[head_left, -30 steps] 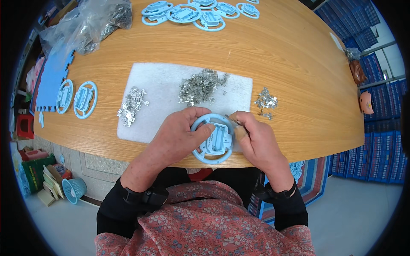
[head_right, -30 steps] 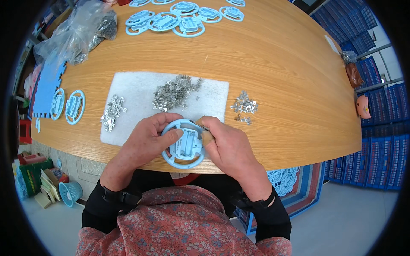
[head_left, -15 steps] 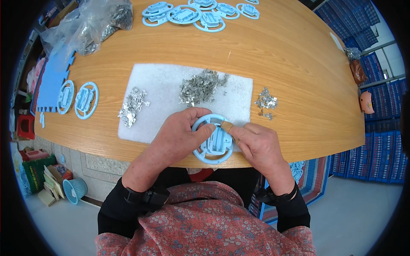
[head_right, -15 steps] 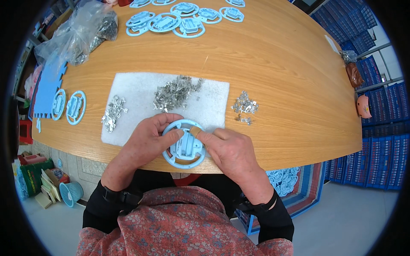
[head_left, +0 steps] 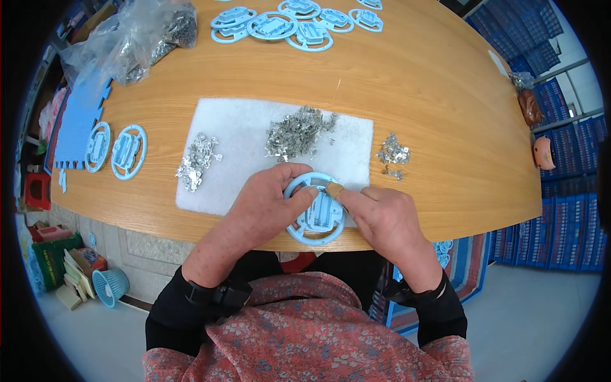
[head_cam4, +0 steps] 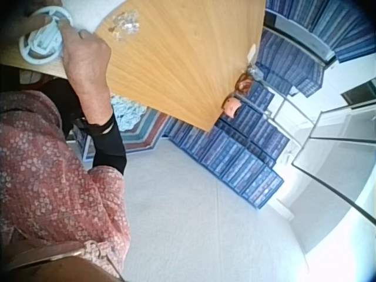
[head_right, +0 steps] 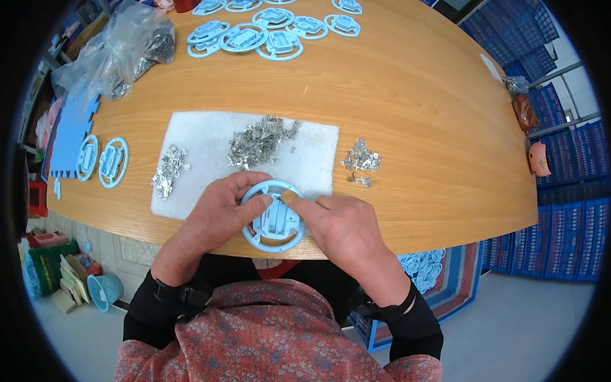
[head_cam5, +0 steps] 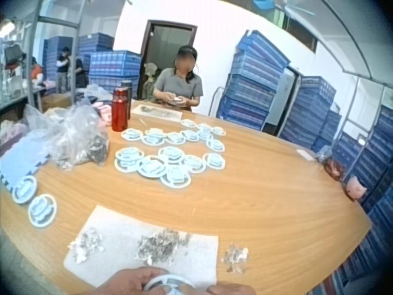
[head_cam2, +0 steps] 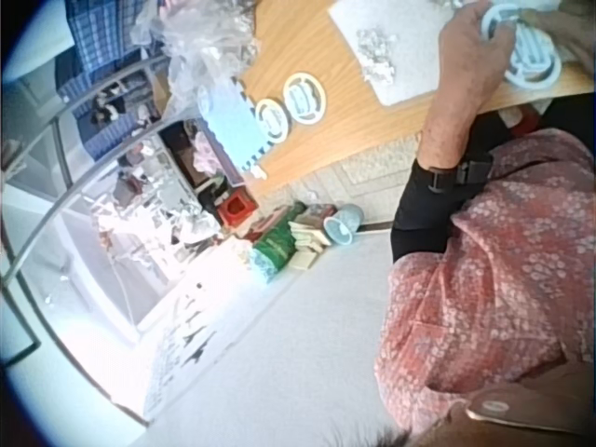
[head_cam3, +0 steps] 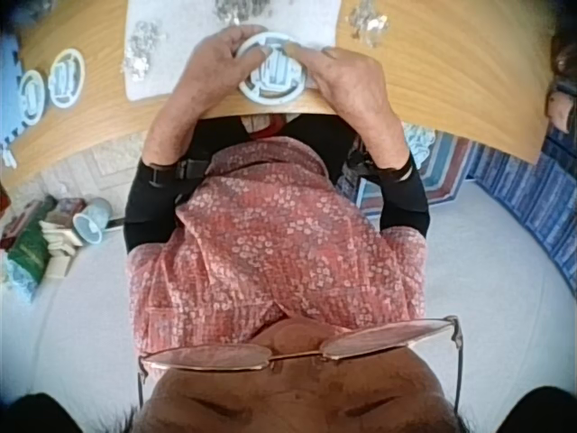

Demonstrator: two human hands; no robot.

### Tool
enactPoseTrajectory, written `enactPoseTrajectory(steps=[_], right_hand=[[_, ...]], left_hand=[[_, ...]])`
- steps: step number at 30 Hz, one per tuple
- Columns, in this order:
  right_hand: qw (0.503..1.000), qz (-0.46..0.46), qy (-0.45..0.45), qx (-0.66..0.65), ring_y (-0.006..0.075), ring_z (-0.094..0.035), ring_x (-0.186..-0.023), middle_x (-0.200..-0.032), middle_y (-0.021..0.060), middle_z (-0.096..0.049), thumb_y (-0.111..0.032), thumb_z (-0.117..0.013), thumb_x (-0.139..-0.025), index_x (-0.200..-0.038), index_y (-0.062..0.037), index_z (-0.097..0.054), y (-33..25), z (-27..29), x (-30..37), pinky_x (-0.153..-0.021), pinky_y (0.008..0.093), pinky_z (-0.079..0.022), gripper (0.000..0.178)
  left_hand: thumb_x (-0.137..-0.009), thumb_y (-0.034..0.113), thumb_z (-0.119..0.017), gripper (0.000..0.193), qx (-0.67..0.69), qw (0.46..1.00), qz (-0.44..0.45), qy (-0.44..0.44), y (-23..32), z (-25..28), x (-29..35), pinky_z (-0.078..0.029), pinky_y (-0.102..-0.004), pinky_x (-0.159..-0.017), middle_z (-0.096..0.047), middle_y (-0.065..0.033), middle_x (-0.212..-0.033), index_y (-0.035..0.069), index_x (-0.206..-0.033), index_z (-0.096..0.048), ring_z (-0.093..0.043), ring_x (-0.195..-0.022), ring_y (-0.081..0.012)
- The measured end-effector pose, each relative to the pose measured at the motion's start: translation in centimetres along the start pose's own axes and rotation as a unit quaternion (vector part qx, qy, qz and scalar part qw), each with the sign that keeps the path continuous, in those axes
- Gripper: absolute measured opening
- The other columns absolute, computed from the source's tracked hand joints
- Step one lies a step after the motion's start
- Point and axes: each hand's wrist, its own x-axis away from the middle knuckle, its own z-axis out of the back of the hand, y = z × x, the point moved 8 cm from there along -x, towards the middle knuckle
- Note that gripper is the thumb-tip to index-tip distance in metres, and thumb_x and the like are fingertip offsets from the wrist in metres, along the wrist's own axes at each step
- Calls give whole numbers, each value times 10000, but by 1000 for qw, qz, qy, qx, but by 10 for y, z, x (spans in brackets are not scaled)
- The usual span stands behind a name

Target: The person assembles light blue plastic circular frames by inserting small metal components into them using a pointed tool. They repeatedly pick up frames, insert the metal pieces, and place the completed units on the table. The task is performed at a workbench with organized piles of parts and finished items.

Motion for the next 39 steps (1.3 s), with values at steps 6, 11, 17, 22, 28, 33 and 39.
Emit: enactPoseTrajectory(steps=[6, 11, 17, 22, 28, 33, 39], right_hand=[[999, 1, 14, -45, 303, -657, -651, -718, 102, -631, -88, -679, -871, -1120, -166, -737, 4, -4, 1, -572, 416, -514, 267], [997, -23, -6, -79, 346, -684, -719, -769, 112, -675, -124, -635, -907, -1179, -166, -711, 5, -4, 2, -601, 452, -527, 286], [994, -52, -75, -57, 385, -693, -774, -830, 160, -708, -134, -615, -942, -1179, -137, -703, -3, -1, -8, -632, 492, -521, 253], [983, -34, -72, -165, 403, -685, -797, -893, 182, -704, -119, -638, -943, -1202, -138, -707, 7, 2, -10, -664, 461, -541, 268], [974, -65, -59, -207, 397, -689, -818, -941, 189, -702, -116, -661, -938, -1181, -144, -725, 14, -4, -6, -685, 436, -552, 253], [983, -45, -52, -171, 386, -697, -831, -957, 176, -716, -124, -664, -940, -1176, -153, -734, 12, -4, -8, -692, 437, -556, 248], [979, -37, -58, -191, 382, -705, -846, -974, 173, -725, -116, -665, -941, -1181, -144, -734, 12, -1, -10, -706, 431, -564, 251]], left_hand=[[-996, 113, -662, 364, 2, 1000, -4, 0, 0, 0, 0, -580, -247, -684, -718, -66, -1032, -37, -1320, -597, -670, -859, -85], [-1000, 120, -658, 355, -1, 1000, -2, 1, 3, -1, 2, -584, -251, -687, -718, -57, -1026, -33, -1315, -599, -672, -847, -83], [-1000, 136, -665, 365, -1, 1000, -17, -5, -1, -2, 2, -590, -255, -689, -714, -55, -1029, -32, -1316, -595, -673, -853, -84], [-998, 134, -666, 367, 4, 1000, -7, -2, 3, -1, 3, -593, -258, -693, -713, -60, -1034, -34, -1316, -593, -673, -868, -88], [-998, 123, -657, 370, 2, 1000, -12, -6, 1, -2, 1, -592, -260, -694, -713, -66, -1040, -38, -1324, -589, -674, -873, -90], [-998, 124, -659, 372, -5, 1000, -8, -4, -1, -1, 1, -590, -255, -694, -712, -66, -1040, -41, -1324, -589, -674, -870, -91], [-967, 168, -680, 318, 28, 999, -27, 17, 0, 0, 1, -569, -308, -735, -733, -114, -921, -39, -1207, -652, -688, -822, -132]])
